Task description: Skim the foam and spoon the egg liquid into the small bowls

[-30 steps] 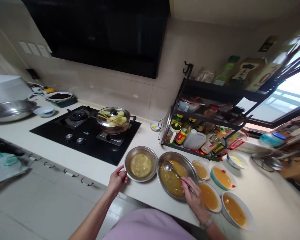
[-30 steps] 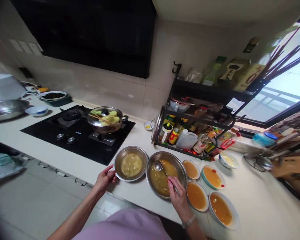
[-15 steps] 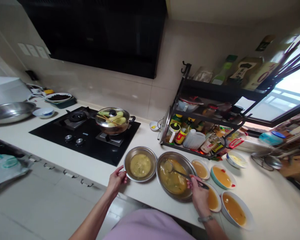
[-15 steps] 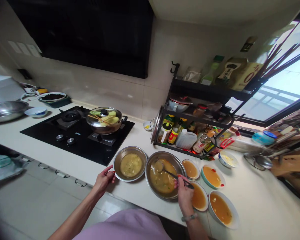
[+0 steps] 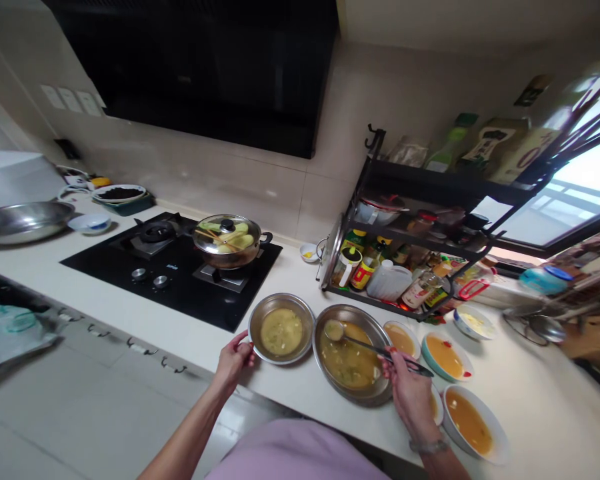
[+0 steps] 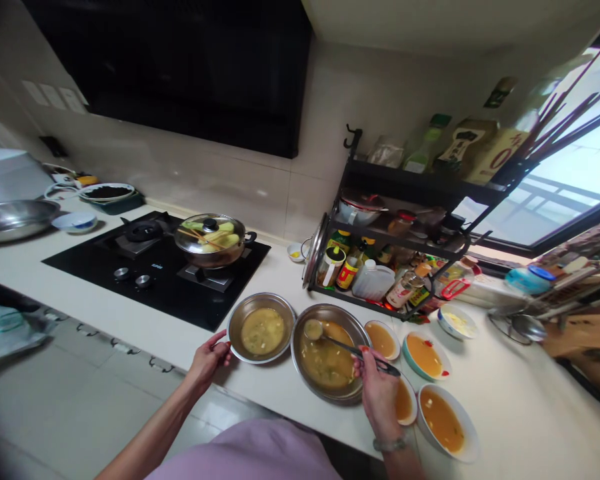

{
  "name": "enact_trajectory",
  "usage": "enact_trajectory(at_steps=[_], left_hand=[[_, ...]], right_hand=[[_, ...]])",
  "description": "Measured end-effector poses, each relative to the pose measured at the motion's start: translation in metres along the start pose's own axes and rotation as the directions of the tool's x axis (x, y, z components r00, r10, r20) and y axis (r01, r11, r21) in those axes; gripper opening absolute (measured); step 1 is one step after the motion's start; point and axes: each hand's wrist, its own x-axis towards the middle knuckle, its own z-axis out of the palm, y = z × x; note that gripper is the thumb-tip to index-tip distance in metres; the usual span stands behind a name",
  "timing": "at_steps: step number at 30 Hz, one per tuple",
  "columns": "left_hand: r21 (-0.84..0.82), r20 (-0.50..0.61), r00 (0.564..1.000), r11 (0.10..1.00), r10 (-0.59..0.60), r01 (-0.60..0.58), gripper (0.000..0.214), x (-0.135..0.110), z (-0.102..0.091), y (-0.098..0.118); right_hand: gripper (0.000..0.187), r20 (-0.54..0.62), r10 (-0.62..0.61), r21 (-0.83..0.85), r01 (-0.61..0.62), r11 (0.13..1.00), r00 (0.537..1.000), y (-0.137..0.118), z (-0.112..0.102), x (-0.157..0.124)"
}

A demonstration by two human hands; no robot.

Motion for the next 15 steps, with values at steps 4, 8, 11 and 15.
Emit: enact_trajectory(at_steps=[4, 8, 11, 15], left_hand=[[0.011, -0.011, 1.0, 1.0, -0.014, 0.014, 0.06, 0.0, 0.001, 0.001], [0.007, -0.008, 1.0, 1.0, -0.006, 0.006, 0.06, 0.0, 0.001, 0.0], [-0.003, -0.008, 1.0, 1.0, -0.007, 0.007, 0.061, 0.001, 0.001, -0.001], [-0.012, 0.003, 1.0, 1.0, 0.002, -0.002, 0.063, 0.001, 0.001, -0.002]], right_hand=[[0.035, 0.009, 0.125, 0.098, -0.125, 0.987, 0.992, -0.014, 0.013, -0.006], [0.031, 0.081, 0.079, 0.082, -0.085, 0.993, 0.994, -0.02, 0.034, -0.014], [0.034, 0.145, 0.05, 0.042, -0.057, 0.998, 0.988, -0.019, 0.052, -0.02], [0.038, 0.25, -0.019, -0.069, 0.038, 0.997, 0.968, -0.012, 0.068, -0.028]])
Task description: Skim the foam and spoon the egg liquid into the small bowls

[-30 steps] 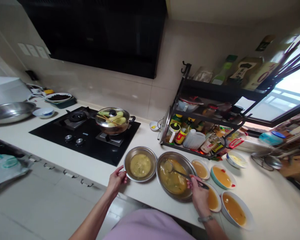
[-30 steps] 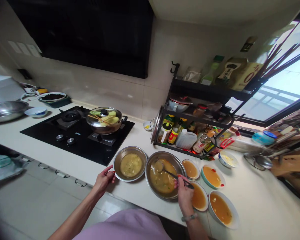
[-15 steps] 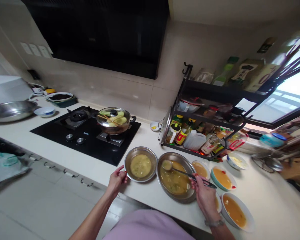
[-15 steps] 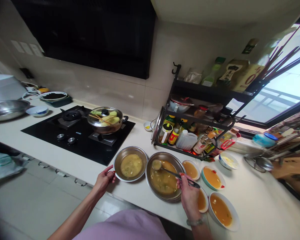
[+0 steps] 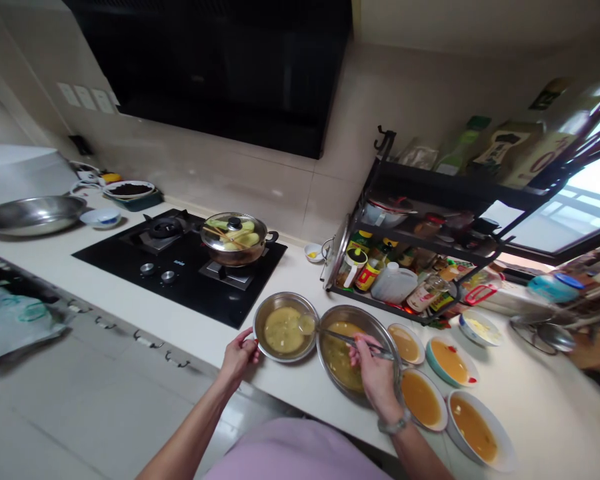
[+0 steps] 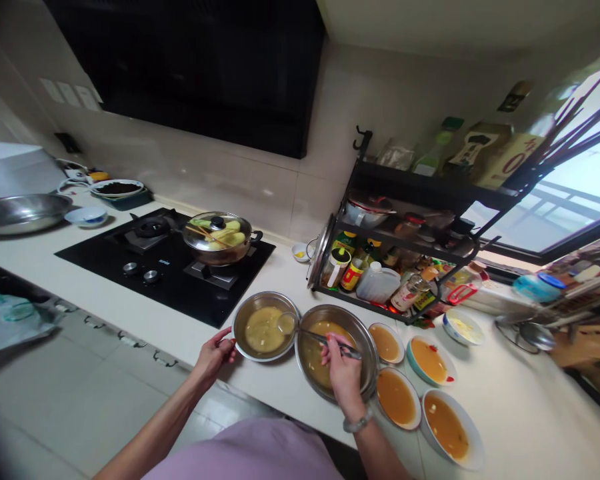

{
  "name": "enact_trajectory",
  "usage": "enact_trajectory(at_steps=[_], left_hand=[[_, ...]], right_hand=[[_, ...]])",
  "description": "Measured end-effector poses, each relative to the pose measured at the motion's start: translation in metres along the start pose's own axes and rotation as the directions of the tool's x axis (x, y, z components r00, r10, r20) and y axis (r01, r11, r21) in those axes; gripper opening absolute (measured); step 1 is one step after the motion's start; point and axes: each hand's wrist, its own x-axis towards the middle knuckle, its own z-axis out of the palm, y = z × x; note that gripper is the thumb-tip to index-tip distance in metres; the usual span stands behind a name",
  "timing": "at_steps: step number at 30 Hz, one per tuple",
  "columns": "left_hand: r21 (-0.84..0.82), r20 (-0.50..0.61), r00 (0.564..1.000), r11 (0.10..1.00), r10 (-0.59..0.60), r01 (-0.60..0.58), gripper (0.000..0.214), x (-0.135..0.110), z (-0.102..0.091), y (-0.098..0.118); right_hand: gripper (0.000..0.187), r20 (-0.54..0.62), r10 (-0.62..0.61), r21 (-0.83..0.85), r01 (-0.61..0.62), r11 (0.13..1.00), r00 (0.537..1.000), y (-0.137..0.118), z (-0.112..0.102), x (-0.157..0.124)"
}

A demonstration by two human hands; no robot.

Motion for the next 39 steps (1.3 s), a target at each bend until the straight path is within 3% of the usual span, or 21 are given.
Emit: enact_trajectory(at_steps=[3, 5, 8, 10, 12, 14, 19, 21, 28, 33, 39], left_hand=[[0.003, 0.01, 1.0, 1.0, 0.003, -0.003, 0.065, 0.0, 0.0, 0.0], [0.007, 0.015, 1.0, 1.0, 0.0, 0.0, 0.066, 0.0, -0.001, 0.0], [0.015, 0.007, 1.0, 1.0, -0.001, 0.001, 0.066, 0.001, -0.002, -0.001], [0.016, 0.005, 1.0, 1.0, -0.001, 0.001, 0.067, 0.001, -0.002, -0.002], [0.012, 0.013, 1.0, 1.0, 0.003, -0.003, 0.067, 0.002, -0.003, -0.002], [0.009, 0.015, 1.0, 1.0, 0.007, -0.007, 0.066, 0.002, -0.003, -0.003], [0.013, 0.001, 1.0, 1.0, 0.004, -0.004, 0.064, 0.001, -0.003, -0.001], [0.02, 0.0, 1.0, 1.0, -0.003, 0.003, 0.064, 0.001, -0.003, 0.0], [0.018, -0.008, 1.0, 1.0, -0.008, 0.008, 0.062, -0.001, -0.002, 0.002], [0.017, -0.013, 1.0, 1.0, 0.003, -0.003, 0.062, 0.0, -0.002, 0.0], [0.01, -0.019, 1.0, 1.0, -0.012, 0.013, 0.062, -0.001, -0.002, 0.001]], right_hand=[[0.035, 0.133, -0.127, -0.128, 0.144, 0.981, 0.983, 0.002, 0.004, -0.006], [0.03, 0.257, -0.262, -0.198, 0.316, 0.928, 0.93, 0.001, 0.003, -0.012], [0.022, 0.473, -0.478, -0.226, 0.626, 0.746, 0.74, -0.002, -0.003, -0.019], [0.024, 0.554, -0.567, -0.215, 0.762, 0.611, 0.61, -0.003, -0.01, -0.022], [0.028, 0.552, -0.61, -0.231, 0.807, 0.543, 0.569, -0.002, -0.019, -0.022], [0.027, 0.489, -0.608, -0.282, 0.773, 0.568, 0.625, 0.002, -0.031, -0.02], [0.022, 0.21, -0.408, -0.364, 0.458, 0.811, 0.889, 0.028, -0.065, -0.009], [0.024, 0.122, -0.321, -0.344, 0.343, 0.874, 0.939, 0.038, -0.075, -0.007], [0.04, -0.037, -0.103, -0.282, 0.088, 0.955, 0.994, 0.047, -0.081, -0.011], [0.05, -0.256, 0.067, -0.121, -0.101, 0.988, 0.964, 0.046, -0.078, -0.003], [0.051, -0.291, 0.131, 0.008, -0.134, 0.991, 0.948, 0.039, -0.081, 0.003]])
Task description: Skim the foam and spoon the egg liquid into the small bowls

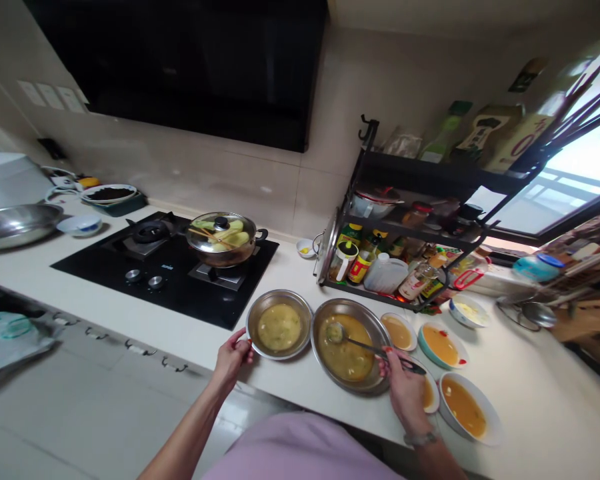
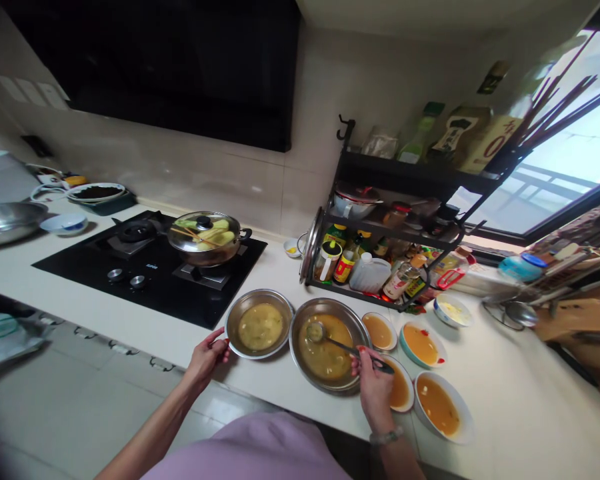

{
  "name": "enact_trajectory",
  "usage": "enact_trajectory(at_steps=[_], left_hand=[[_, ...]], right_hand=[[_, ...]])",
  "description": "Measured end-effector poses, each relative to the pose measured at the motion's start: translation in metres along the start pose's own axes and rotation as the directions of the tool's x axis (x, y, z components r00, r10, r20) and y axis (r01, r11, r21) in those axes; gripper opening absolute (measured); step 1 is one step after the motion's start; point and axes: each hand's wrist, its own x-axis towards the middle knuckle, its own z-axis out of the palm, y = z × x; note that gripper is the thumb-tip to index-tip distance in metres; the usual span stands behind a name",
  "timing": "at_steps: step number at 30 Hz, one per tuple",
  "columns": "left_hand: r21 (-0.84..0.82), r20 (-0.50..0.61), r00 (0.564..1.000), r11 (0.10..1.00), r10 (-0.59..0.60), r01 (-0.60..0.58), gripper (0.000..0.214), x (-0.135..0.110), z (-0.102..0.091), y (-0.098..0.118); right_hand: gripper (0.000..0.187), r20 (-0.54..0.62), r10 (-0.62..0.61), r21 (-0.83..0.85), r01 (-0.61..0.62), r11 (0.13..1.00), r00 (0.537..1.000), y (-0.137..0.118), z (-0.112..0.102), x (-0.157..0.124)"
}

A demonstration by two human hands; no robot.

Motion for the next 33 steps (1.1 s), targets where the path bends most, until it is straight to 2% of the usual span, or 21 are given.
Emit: enact_trajectory(at_steps=[6, 11, 15, 19, 22, 24, 25, 26, 28, 30, 31, 32, 33], left_hand=[[-0.001, 0.002, 1.0, 1.0, 0.004, -0.004, 0.061, -0.002, 0.001, 0.002], [-0.007, -0.003, 1.0, 1.0, 0.014, -0.014, 0.06, -0.001, 0.0, -0.001], [-0.003, -0.007, 1.0, 1.0, 0.012, -0.012, 0.061, 0.0, 0.0, -0.002], [0.002, 0.003, 1.0, 1.0, 0.019, -0.019, 0.065, 0.001, 0.0, -0.003], [0.003, 0.011, 1.0, 1.0, 0.017, -0.017, 0.067, 0.002, 0.0, -0.003], [0.0, 0.016, 1.0, 1.0, 0.021, -0.021, 0.066, 0.002, -0.001, -0.004], [-0.002, 0.019, 1.0, 1.0, 0.024, -0.024, 0.066, 0.002, -0.001, -0.003], [-0.004, 0.02, 0.999, 1.0, 0.026, -0.026, 0.065, 0.002, -0.001, -0.003], [-0.004, 0.022, 0.999, 1.0, 0.029, -0.028, 0.064, 0.001, -0.001, -0.003], [-0.003, 0.023, 0.999, 1.0, 0.028, -0.028, 0.064, 0.001, 0.0, -0.003], [-0.001, 0.023, 0.999, 1.0, 0.026, -0.026, 0.065, 0.001, -0.001, -0.003], [0.0, 0.022, 0.999, 1.0, 0.023, -0.023, 0.065, 0.002, -0.001, -0.003], [0.001, 0.021, 1.0, 1.0, 0.02, -0.02, 0.066, 0.002, -0.001, -0.003]], right_hand=[[0.045, 0.036, -0.028, 0.028, 0.027, 0.999, 0.999, -0.015, 0.003, -0.001], [0.038, 0.06, -0.066, 0.058, 0.063, 0.996, 0.996, -0.03, 0.014, -0.005], [0.03, 0.131, -0.08, 0.093, 0.068, 0.993, 0.988, -0.04, 0.033, -0.011], [0.034, 0.179, -0.088, 0.147, 0.061, 0.987, 0.98, -0.044, 0.057, -0.019], [0.034, 0.26, -0.167, 0.093, 0.147, 0.985, 0.951, -0.039, 0.07, -0.027], [0.031, 0.358, -0.277, 0.031, 0.285, 0.958, 0.892, -0.033, 0.074, -0.033], [0.028, 0.419, -0.338, 0.006, 0.37, 0.929, 0.843, -0.03, 0.074, -0.037], [0.026, 0.483, -0.401, -0.008, 0.462, 0.887, 0.779, -0.028, 0.074, -0.04], [0.023, 0.593, -0.519, 0.003, 0.643, 0.766, 0.616, -0.028, 0.07, -0.046], [0.024, 0.653, -0.614, 0.039, 0.789, 0.613, 0.444, -0.031, 0.065, -0.05], [0.025, 0.659, -0.65, 0.052, 0.839, 0.541, 0.379, -0.033, 0.061, -0.05], [0.026, 0.649, -0.682, 0.054, 0.873, 0.484, 0.338, -0.035, 0.058, -0.049], [0.026, 0.628, -0.707, 0.042, 0.892, 0.45, 0.326, -0.036, 0.054, -0.046]])
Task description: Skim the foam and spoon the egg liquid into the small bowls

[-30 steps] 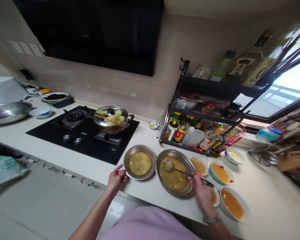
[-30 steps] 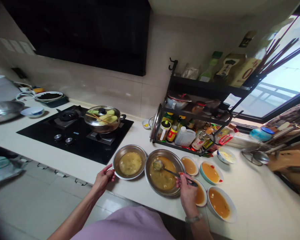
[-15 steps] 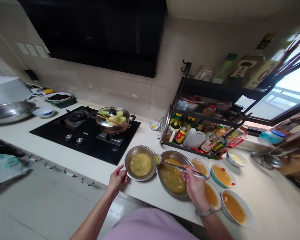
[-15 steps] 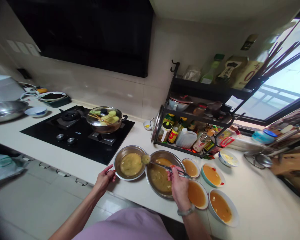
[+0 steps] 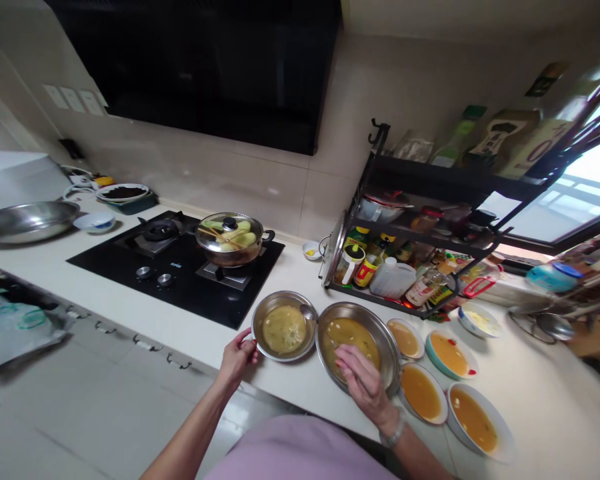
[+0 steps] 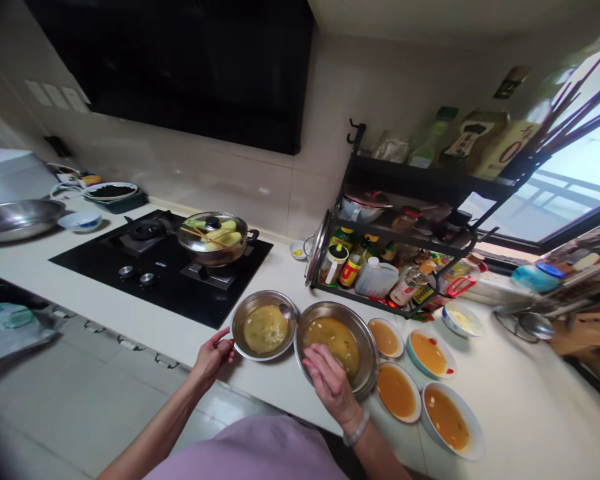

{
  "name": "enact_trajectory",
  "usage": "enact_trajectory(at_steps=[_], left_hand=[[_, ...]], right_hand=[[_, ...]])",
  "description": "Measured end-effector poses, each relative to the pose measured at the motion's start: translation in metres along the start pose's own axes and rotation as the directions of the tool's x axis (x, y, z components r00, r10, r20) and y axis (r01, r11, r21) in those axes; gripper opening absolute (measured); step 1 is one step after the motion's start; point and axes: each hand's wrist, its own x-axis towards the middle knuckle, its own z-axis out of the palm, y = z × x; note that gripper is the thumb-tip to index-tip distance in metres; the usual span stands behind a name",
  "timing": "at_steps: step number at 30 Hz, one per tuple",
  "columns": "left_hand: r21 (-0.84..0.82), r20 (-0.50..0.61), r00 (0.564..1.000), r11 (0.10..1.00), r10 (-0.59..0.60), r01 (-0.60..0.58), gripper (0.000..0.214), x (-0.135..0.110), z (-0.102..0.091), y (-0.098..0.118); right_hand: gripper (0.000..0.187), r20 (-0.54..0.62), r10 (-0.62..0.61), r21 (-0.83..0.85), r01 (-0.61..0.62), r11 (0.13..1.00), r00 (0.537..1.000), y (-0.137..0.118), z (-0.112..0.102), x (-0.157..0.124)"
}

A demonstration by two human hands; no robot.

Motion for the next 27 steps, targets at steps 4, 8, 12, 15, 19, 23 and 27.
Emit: enact_trajectory(at_steps=[4, 8, 12, 15, 19, 23, 27], left_hand=[[-0.007, 0.007, 1.0, 1.0, -0.002, 0.002, 0.067, 0.002, -0.001, -0.001], [-0.008, -0.005, 1.0, 1.0, -0.013, 0.013, 0.062, 0.002, -0.001, -0.001], [-0.008, -0.016, 1.0, 1.0, -0.018, 0.018, 0.061, 0.002, -0.001, 0.0], [-0.005, -0.005, 1.0, 1.0, -0.018, 0.018, 0.062, 0.002, -0.001, 0.0], [0.006, -0.001, 1.0, 1.0, -0.011, 0.011, 0.06, 0.002, -0.001, 0.001], [0.009, -0.005, 1.0, 1.0, -0.014, 0.014, 0.06, 0.002, -0.001, 0.001], [-0.001, -0.018, 1.0, 1.0, -0.013, 0.013, 0.059, 0.002, -0.001, 0.0]], right_hand=[[0.021, -0.162, 0.179, -0.038, -0.187, 0.982, 0.97, 0.019, -0.017, -0.012], [0.022, -0.214, 0.418, 0.016, -0.425, 0.905, 0.883, 0.043, -0.025, -0.034], [0.027, -0.245, 0.469, 0.023, -0.479, 0.878, 0.848, 0.053, -0.026, -0.047], [0.032, -0.25, 0.529, 0.062, -0.532, 0.844, 0.811, 0.054, -0.023, -0.049], [0.042, -0.292, 0.731, 0.226, -0.698, 0.679, 0.617, 0.06, -0.017, -0.048], [0.048, -0.353, 0.834, 0.386, -0.746, 0.542, 0.424, 0.071, -0.018, -0.047], [0.047, -0.376, 0.847, 0.466, -0.714, 0.523, 0.376, 0.074, -0.024, -0.044]])
